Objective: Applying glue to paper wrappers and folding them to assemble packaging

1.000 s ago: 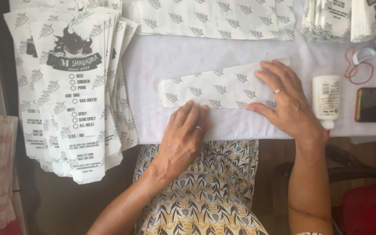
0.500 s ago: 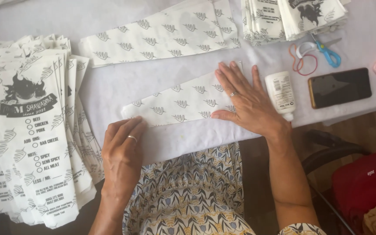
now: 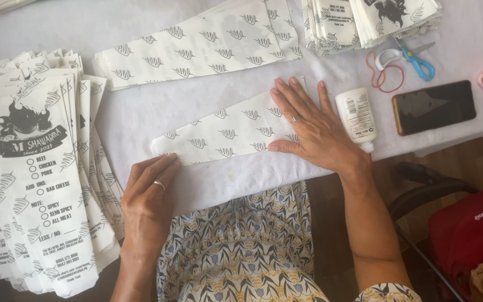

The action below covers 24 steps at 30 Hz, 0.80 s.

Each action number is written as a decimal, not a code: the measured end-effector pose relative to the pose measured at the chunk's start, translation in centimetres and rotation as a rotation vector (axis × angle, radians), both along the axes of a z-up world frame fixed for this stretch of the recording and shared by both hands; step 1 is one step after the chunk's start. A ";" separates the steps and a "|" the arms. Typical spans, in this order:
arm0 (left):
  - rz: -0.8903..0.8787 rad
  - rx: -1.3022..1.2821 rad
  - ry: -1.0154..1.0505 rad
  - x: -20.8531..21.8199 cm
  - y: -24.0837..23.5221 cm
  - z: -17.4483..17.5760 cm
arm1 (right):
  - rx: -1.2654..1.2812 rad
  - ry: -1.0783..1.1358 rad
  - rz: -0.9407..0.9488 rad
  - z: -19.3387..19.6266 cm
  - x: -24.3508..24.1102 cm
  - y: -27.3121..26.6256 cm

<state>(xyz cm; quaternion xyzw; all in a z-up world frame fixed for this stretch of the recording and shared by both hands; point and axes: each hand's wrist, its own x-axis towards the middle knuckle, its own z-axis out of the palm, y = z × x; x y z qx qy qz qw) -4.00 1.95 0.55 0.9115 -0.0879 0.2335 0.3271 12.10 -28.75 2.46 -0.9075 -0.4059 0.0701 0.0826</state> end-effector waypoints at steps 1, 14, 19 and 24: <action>0.002 0.001 0.001 0.0 0.0 -0.1 | 0.001 0.001 0.002 -0.1 0.0 0.0; 0.096 0.185 0.068 1.6 -2.1 1.9 | -0.004 -0.025 0.000 -0.3 0.0 -0.1; -0.140 -0.044 -0.011 5.7 -7.4 0.5 | -0.022 -0.042 0.001 -0.5 -0.2 -0.3; 0.027 0.405 0.252 7.8 -11.4 -2.1 | -0.017 -0.071 0.003 -0.2 -0.3 0.1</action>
